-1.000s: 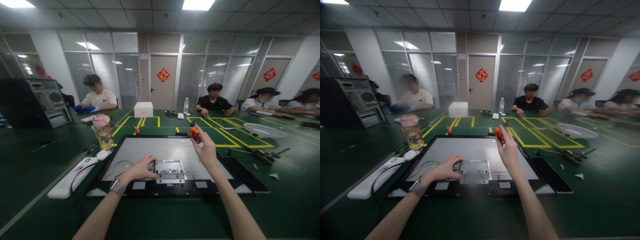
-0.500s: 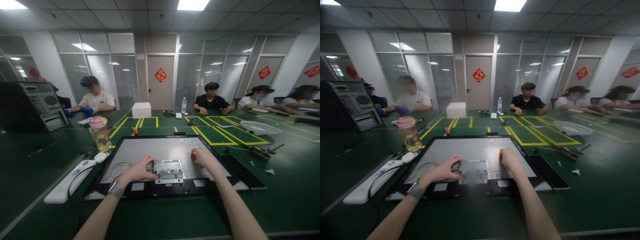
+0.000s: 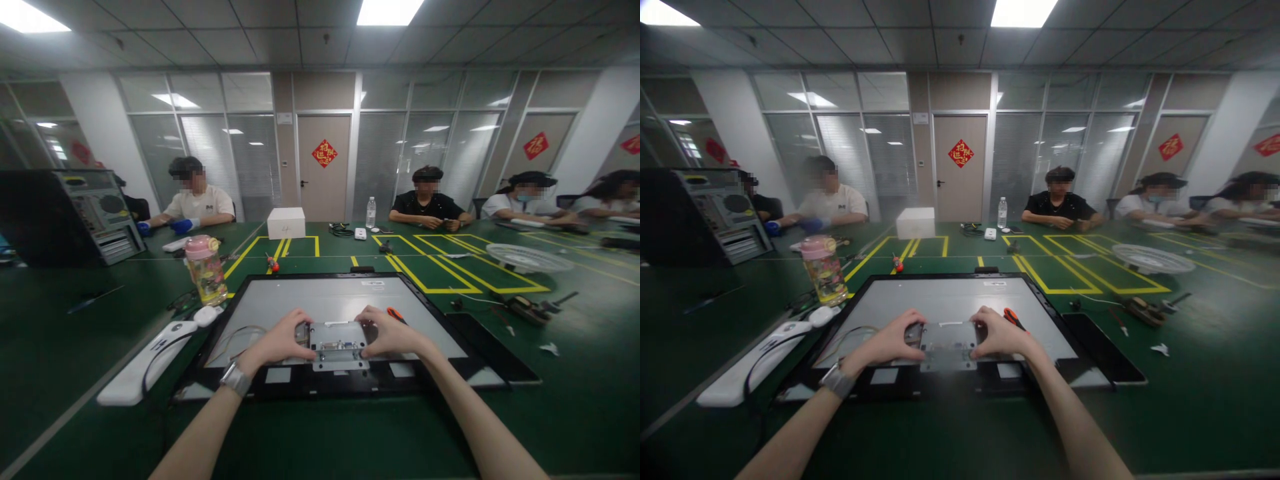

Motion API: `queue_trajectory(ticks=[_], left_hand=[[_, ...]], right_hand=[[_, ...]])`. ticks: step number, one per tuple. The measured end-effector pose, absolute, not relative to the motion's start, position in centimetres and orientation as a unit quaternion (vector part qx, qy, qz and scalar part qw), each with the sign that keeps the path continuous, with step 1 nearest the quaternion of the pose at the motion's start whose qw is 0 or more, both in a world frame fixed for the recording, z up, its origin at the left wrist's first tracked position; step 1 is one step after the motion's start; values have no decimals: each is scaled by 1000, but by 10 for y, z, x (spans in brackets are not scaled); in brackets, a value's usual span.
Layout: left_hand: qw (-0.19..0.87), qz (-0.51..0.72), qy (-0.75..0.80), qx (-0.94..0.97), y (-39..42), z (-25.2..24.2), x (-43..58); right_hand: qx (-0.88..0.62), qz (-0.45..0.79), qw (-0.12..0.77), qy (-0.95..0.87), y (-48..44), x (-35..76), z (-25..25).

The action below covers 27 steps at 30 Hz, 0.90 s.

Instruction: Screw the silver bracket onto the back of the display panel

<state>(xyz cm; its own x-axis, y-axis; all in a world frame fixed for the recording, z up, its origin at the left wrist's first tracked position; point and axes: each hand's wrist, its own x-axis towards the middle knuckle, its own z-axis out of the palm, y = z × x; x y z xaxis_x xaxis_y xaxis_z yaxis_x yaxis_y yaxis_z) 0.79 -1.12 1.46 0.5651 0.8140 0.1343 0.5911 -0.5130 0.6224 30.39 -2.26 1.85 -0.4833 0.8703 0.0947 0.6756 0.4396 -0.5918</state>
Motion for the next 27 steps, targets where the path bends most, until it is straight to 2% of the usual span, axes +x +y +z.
queue_trajectory(ticks=[5,11,20,27], left_hand=[[255,256,405,840,-8,17,8],[257,269,401,837,5,13,11],[264,232,402,845,21,-1,11],[269,244,399,842,23,2,11]], right_hand=[[-445,250,266,-818,-19,307,20],[-463,241,294,-801,-7,308,11],[-485,251,253,-799,9,308,-5],[-482,268,261,-792,11,310,-3]])
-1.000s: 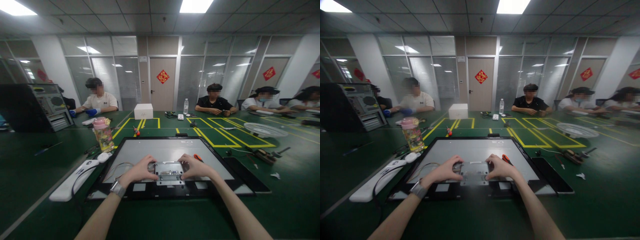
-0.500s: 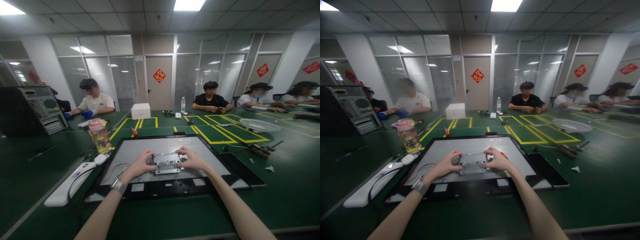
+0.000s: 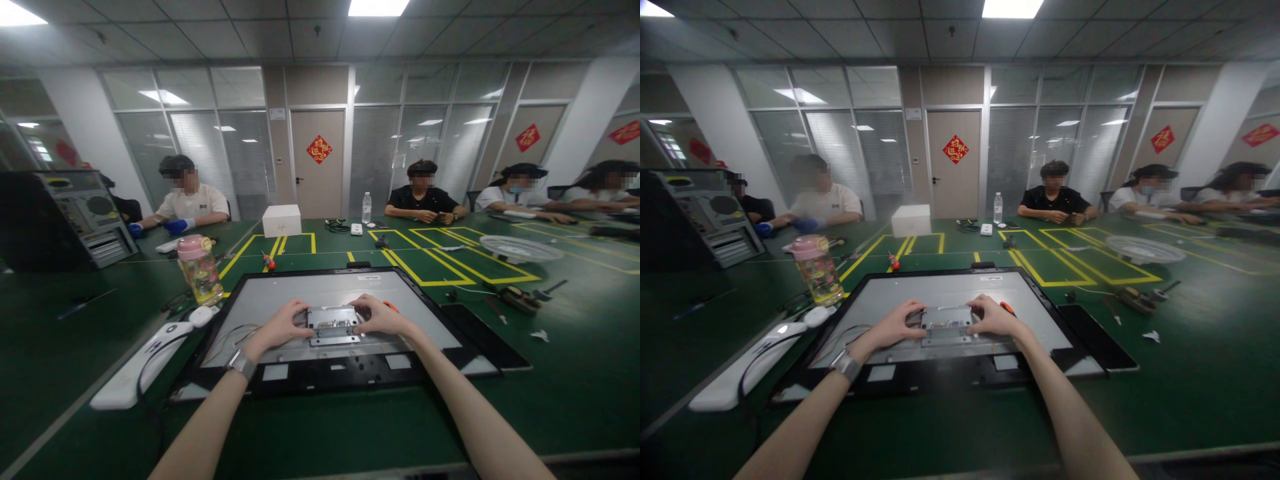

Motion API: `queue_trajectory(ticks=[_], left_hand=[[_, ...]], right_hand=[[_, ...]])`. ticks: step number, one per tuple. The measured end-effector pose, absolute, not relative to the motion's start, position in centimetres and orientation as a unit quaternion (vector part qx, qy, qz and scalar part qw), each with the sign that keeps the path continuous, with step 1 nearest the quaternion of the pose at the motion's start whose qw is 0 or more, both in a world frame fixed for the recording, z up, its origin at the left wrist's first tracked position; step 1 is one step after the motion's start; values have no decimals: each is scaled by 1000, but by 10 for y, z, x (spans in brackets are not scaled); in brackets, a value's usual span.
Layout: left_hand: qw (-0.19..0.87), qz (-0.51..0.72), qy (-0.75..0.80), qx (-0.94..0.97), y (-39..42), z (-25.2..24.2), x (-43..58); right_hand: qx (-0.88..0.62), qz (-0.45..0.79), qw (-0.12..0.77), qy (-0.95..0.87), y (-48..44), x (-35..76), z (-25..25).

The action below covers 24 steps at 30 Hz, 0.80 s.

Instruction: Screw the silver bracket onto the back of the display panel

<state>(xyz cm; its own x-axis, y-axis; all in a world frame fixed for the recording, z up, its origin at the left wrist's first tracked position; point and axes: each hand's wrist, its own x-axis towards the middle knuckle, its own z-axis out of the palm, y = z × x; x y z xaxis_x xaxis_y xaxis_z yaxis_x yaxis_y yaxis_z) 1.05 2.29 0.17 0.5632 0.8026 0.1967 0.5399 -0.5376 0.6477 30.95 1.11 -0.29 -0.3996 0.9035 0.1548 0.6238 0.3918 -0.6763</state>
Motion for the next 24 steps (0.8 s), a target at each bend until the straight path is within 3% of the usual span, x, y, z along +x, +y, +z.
queue_trajectory(ticks=[5,11,24], left_hand=[[279,273,396,831,11,16,7],[302,208,410,835,1,15,3],[280,224,406,841,-9,15,9]], right_hand=[[-467,298,273,-787,2,312,10],[-462,308,233,-798,-18,312,16],[-467,239,223,-821,-23,304,14]])
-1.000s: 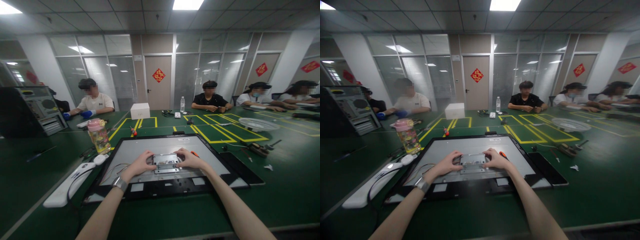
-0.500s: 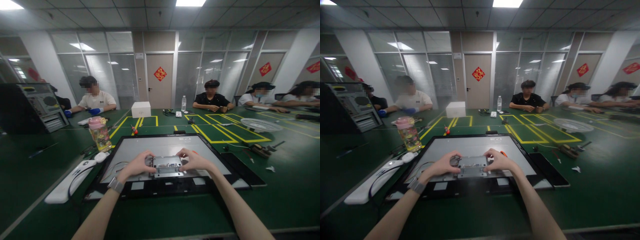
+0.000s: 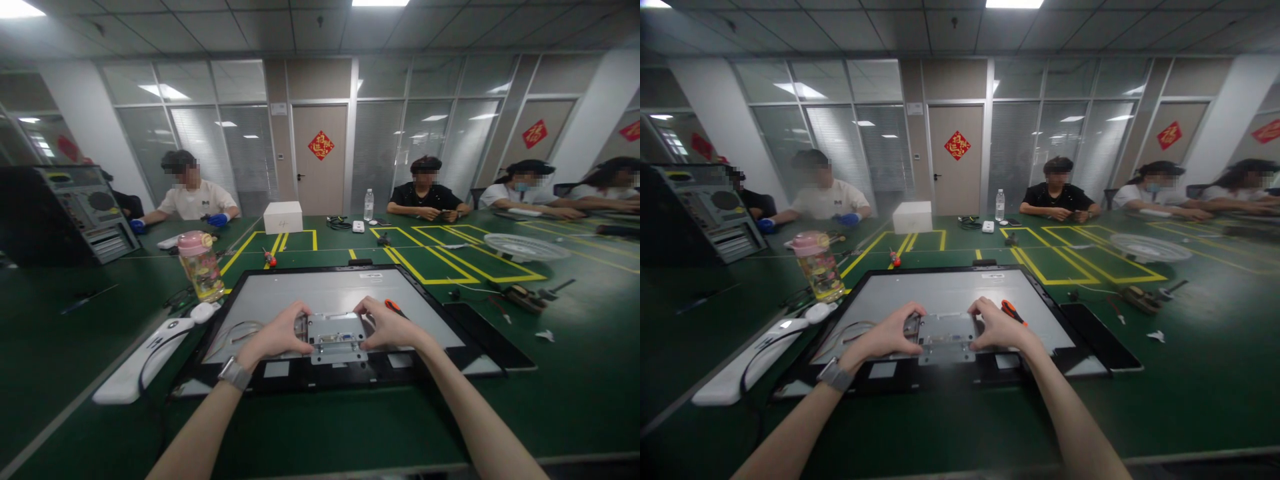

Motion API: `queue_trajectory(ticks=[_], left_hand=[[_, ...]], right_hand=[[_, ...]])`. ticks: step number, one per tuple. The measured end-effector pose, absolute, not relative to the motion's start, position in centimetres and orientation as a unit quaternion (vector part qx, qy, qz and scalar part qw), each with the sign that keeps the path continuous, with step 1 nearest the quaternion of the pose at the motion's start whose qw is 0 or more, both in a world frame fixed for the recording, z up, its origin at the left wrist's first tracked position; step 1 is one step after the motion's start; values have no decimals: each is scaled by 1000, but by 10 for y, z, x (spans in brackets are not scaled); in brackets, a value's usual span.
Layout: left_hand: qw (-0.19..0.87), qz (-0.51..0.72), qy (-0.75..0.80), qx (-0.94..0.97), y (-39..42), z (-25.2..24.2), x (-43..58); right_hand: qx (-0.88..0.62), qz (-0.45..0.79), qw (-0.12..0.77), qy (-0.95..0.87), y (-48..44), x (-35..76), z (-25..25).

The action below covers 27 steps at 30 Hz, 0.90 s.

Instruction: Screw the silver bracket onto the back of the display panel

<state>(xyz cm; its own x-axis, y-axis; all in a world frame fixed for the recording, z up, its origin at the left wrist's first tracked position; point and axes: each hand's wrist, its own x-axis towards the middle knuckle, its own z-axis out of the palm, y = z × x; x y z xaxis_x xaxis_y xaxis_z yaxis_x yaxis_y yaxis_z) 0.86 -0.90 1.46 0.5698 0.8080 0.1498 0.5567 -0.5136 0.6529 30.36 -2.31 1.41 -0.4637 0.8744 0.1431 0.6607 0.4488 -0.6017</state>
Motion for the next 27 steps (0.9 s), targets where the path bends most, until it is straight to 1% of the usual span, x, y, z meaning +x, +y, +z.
queue_trajectory(ticks=[5,11,18,24,27], left_hand=[[288,195,420,838,-10,13,8],[297,200,403,842,-17,17,18],[268,209,387,857,-22,15,26],[238,223,343,881,-32,23,35],[212,246,347,880,-41,25,47]], right_hand=[[-481,247,190,-819,-21,303,11],[-485,240,173,-823,-21,303,12],[-486,246,173,-820,-24,303,14],[-485,245,172,-822,-24,304,13],[-485,246,174,-821,-24,304,12]])
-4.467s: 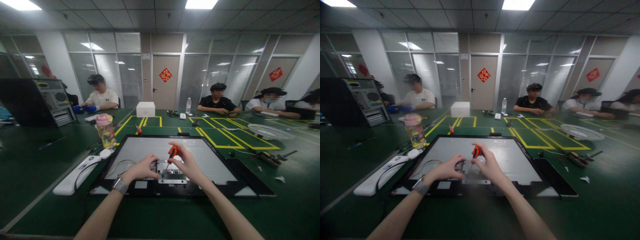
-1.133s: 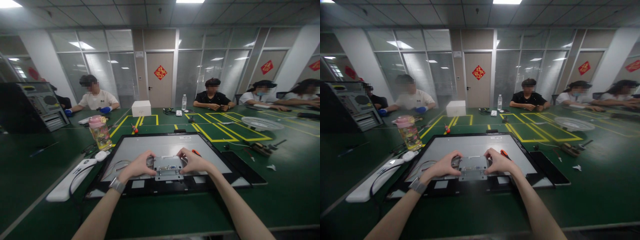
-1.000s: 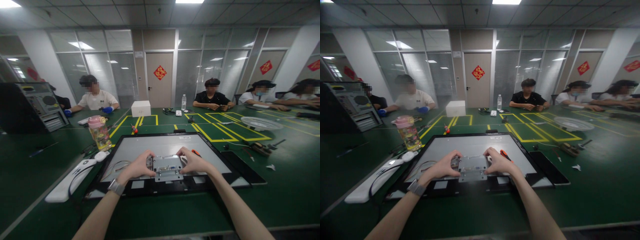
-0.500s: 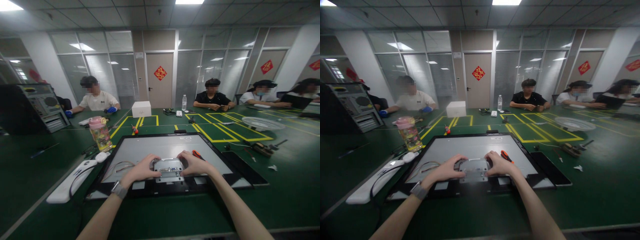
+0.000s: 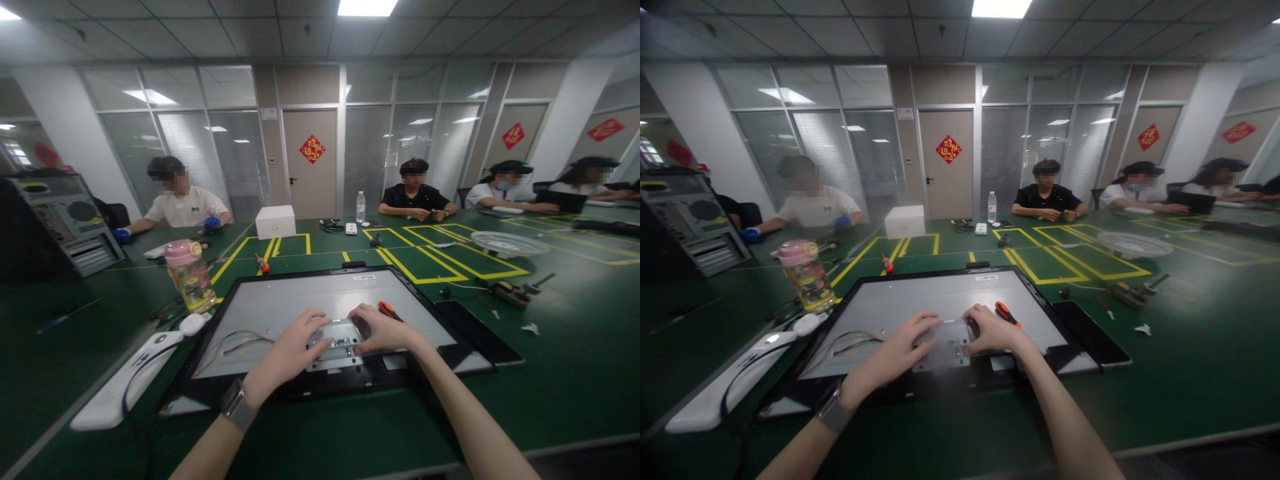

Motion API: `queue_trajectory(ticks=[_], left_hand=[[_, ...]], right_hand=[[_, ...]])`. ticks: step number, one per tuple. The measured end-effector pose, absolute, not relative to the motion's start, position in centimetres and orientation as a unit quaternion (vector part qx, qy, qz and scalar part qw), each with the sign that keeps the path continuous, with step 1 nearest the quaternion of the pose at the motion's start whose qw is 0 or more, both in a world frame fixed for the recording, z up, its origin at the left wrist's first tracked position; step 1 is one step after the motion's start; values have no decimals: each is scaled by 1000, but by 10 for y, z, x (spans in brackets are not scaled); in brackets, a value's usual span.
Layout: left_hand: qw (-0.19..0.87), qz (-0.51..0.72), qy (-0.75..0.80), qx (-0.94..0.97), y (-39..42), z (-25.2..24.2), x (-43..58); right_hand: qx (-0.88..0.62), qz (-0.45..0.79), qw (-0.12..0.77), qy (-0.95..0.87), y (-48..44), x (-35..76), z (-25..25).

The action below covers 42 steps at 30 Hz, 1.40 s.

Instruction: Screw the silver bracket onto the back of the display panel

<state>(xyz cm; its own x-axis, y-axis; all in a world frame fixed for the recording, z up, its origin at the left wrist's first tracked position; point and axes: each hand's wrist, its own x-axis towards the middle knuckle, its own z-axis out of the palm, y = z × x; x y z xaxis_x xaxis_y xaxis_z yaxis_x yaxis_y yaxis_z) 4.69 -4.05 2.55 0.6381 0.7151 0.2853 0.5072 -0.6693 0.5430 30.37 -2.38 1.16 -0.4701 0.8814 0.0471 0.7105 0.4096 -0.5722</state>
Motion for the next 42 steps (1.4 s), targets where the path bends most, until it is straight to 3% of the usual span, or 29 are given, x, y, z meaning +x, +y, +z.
queue_trajectory(ticks=[23,27,35,42], left_hand=[[-19,160,241,957,-66,17,72],[40,166,255,952,-62,14,70],[262,220,302,890,-43,19,56],[301,254,306,867,-33,19,41]], right_hand=[[-472,238,178,-830,-20,306,5],[-472,236,177,-831,-20,306,6],[-480,242,171,-826,-21,306,7],[-485,244,154,-826,-24,306,12]])
